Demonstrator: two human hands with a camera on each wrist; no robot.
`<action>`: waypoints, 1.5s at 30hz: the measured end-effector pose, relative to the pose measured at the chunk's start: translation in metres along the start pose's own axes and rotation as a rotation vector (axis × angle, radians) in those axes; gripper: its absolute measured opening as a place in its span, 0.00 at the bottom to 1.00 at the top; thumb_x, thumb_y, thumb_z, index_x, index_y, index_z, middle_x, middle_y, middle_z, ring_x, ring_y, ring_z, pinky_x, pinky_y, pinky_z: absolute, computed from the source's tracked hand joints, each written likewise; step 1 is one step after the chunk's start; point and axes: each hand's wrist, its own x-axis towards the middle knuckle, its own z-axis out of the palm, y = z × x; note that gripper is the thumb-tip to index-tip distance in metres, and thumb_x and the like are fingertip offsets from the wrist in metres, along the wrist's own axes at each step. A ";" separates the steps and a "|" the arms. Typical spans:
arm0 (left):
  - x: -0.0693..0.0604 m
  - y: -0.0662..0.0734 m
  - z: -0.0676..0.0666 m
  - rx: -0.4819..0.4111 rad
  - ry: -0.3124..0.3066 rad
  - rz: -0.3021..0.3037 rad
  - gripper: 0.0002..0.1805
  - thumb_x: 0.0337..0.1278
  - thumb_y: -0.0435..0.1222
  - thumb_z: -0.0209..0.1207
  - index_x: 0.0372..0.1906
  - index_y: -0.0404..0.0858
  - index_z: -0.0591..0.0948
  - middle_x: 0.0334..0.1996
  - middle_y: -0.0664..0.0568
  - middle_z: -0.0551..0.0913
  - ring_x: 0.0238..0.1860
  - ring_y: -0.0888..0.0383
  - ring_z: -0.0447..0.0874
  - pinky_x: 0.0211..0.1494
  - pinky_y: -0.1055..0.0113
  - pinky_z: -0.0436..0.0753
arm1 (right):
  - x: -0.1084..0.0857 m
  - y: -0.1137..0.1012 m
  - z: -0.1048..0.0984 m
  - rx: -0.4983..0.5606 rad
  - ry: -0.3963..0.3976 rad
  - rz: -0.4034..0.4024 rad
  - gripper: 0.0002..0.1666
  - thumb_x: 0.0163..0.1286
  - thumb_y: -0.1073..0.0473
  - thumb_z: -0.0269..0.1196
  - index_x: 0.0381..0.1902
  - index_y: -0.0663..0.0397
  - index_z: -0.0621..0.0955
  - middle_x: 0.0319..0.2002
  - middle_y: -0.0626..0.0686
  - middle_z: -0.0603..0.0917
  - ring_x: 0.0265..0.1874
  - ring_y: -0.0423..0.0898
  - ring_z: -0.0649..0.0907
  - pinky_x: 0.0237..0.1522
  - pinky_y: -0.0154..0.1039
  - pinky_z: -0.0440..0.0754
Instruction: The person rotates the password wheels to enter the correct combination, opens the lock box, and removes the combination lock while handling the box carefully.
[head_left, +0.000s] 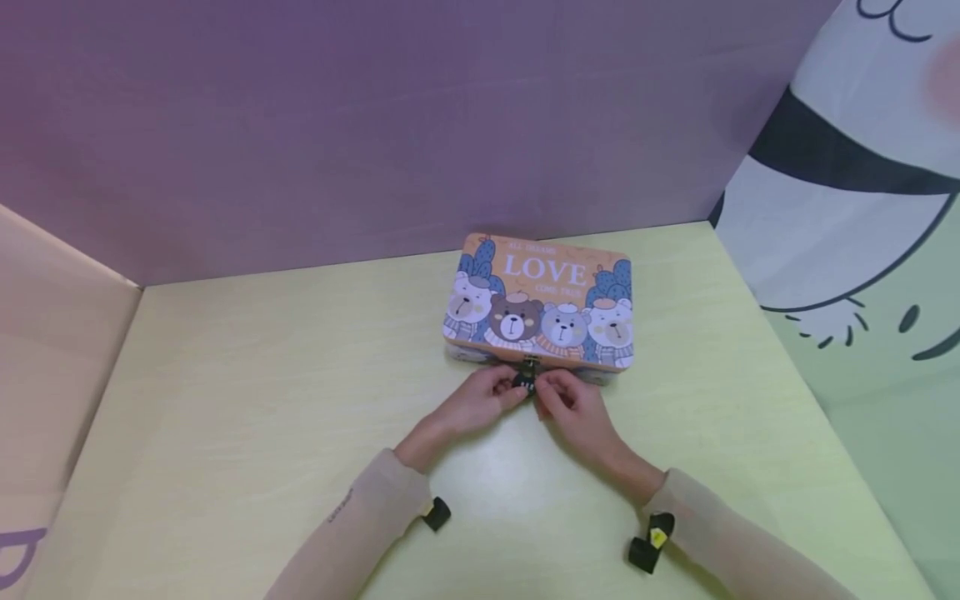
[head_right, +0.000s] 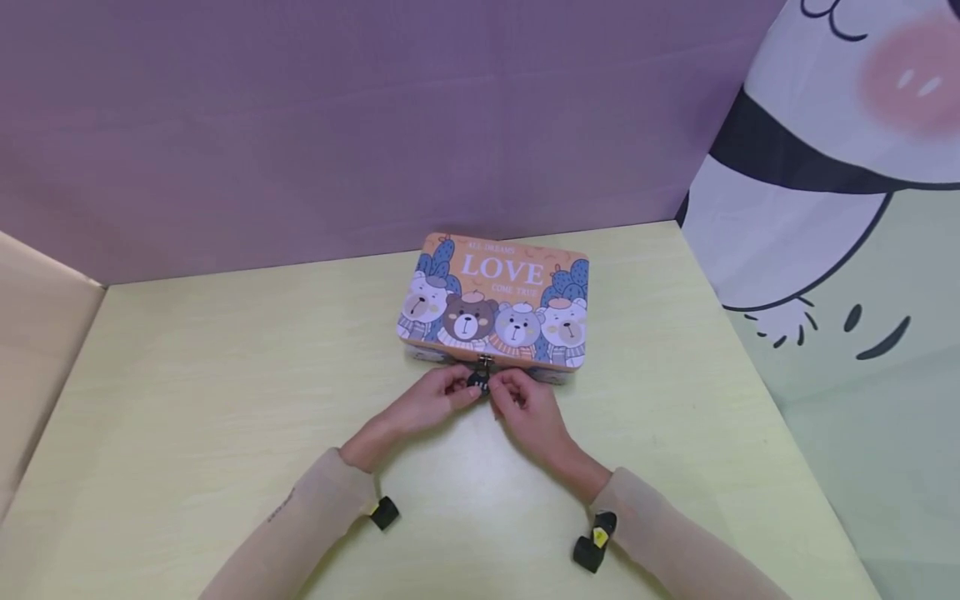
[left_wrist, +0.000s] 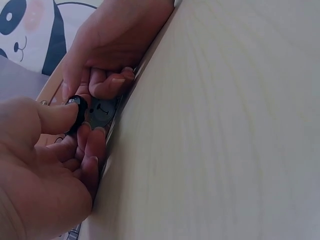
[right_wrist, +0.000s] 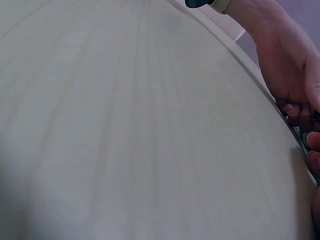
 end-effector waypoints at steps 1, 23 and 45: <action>0.000 0.000 0.000 -0.004 -0.004 -0.005 0.11 0.75 0.40 0.57 0.50 0.38 0.82 0.41 0.50 0.80 0.42 0.56 0.77 0.50 0.61 0.79 | 0.000 0.000 0.000 0.000 0.000 -0.001 0.10 0.79 0.60 0.59 0.44 0.63 0.83 0.29 0.57 0.84 0.28 0.45 0.81 0.33 0.32 0.81; 0.001 0.000 -0.005 -0.130 -0.098 0.018 0.12 0.74 0.41 0.57 0.34 0.38 0.77 0.30 0.54 0.74 0.33 0.59 0.70 0.40 0.67 0.73 | 0.001 0.003 -0.003 0.032 -0.025 -0.008 0.13 0.81 0.61 0.55 0.42 0.65 0.82 0.26 0.58 0.81 0.25 0.43 0.79 0.30 0.33 0.79; 0.000 0.002 -0.001 -0.045 -0.046 0.019 0.10 0.74 0.41 0.58 0.41 0.37 0.81 0.33 0.52 0.76 0.36 0.58 0.72 0.42 0.66 0.75 | 0.001 0.004 0.001 -0.046 0.004 -0.029 0.09 0.78 0.62 0.59 0.41 0.64 0.83 0.25 0.55 0.83 0.25 0.41 0.79 0.30 0.31 0.79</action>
